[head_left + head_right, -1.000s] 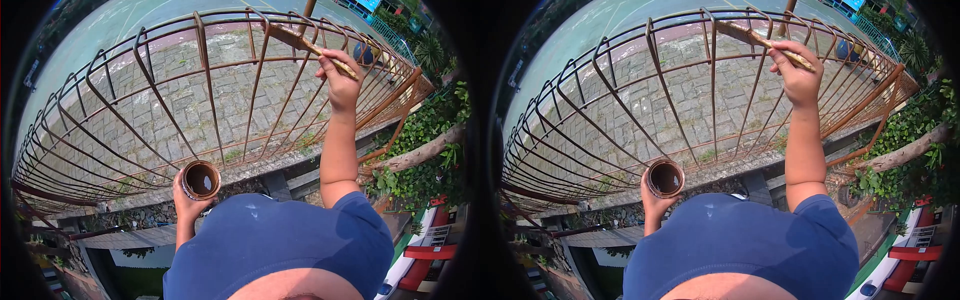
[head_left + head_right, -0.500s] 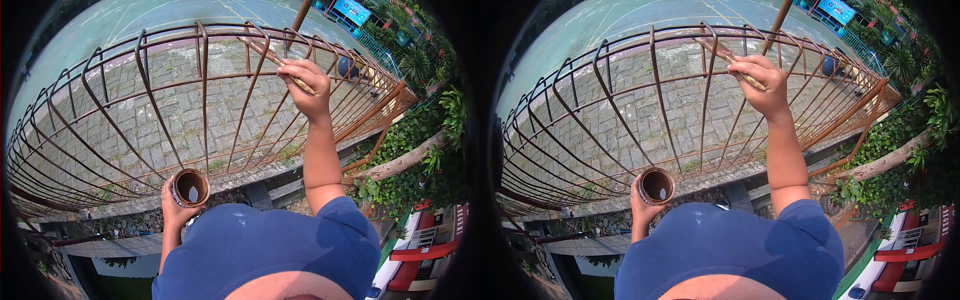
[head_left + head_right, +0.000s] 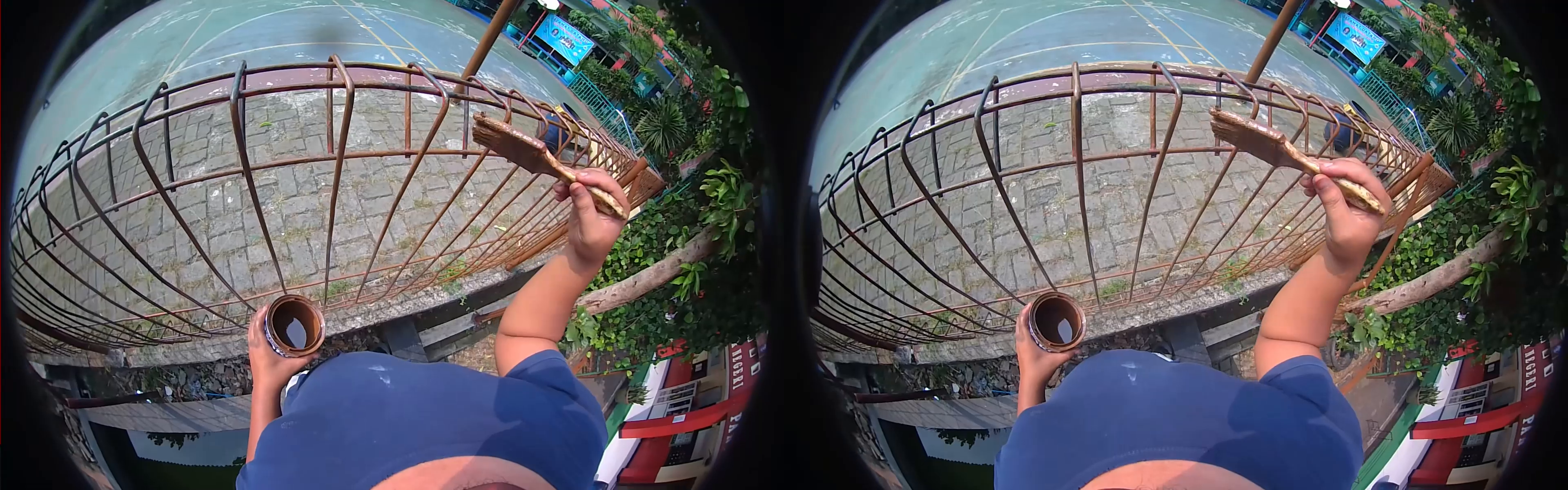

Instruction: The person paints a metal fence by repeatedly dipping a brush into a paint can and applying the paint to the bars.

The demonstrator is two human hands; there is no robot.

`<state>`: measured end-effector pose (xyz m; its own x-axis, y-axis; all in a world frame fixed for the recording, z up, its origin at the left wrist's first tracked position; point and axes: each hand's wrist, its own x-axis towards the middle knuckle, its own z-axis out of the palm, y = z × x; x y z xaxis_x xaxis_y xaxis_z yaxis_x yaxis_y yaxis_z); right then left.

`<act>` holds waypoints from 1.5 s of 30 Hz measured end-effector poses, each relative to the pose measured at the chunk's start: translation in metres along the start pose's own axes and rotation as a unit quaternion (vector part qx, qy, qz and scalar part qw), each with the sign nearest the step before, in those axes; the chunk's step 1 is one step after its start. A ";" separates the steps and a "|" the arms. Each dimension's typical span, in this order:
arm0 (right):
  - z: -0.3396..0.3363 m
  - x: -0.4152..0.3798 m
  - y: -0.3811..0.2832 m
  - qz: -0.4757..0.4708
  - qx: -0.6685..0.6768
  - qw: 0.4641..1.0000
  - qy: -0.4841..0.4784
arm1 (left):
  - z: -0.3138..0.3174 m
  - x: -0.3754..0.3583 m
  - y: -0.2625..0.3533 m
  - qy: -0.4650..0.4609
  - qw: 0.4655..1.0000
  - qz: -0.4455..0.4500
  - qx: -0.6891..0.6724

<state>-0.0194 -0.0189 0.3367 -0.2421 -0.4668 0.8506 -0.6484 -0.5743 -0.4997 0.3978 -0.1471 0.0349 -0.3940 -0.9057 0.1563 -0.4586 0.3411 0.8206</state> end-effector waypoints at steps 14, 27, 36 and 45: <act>0.094 -0.018 0.016 0.025 -0.021 0.976 0.215 | -0.002 0.016 -0.001 0.015 0.997 0.033 -0.071; 0.073 -0.030 0.024 -0.025 -0.048 0.963 0.265 | -0.001 0.014 -0.004 -0.004 0.997 0.056 -0.053; 0.007 -0.013 0.040 0.055 0.033 0.938 0.342 | 0.002 0.011 -0.004 -0.033 0.998 0.060 -0.012; 0.023 -0.026 0.044 -0.126 -0.250 0.939 0.200 | 0.014 0.002 -0.002 -0.024 0.999 0.042 -0.010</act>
<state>-0.0248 -0.0478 0.2881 -0.2227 -0.0117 0.9748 -0.9548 -0.1994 -0.2205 0.3871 -0.1463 0.0256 -0.4678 -0.8611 0.1993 -0.4068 0.4100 0.8163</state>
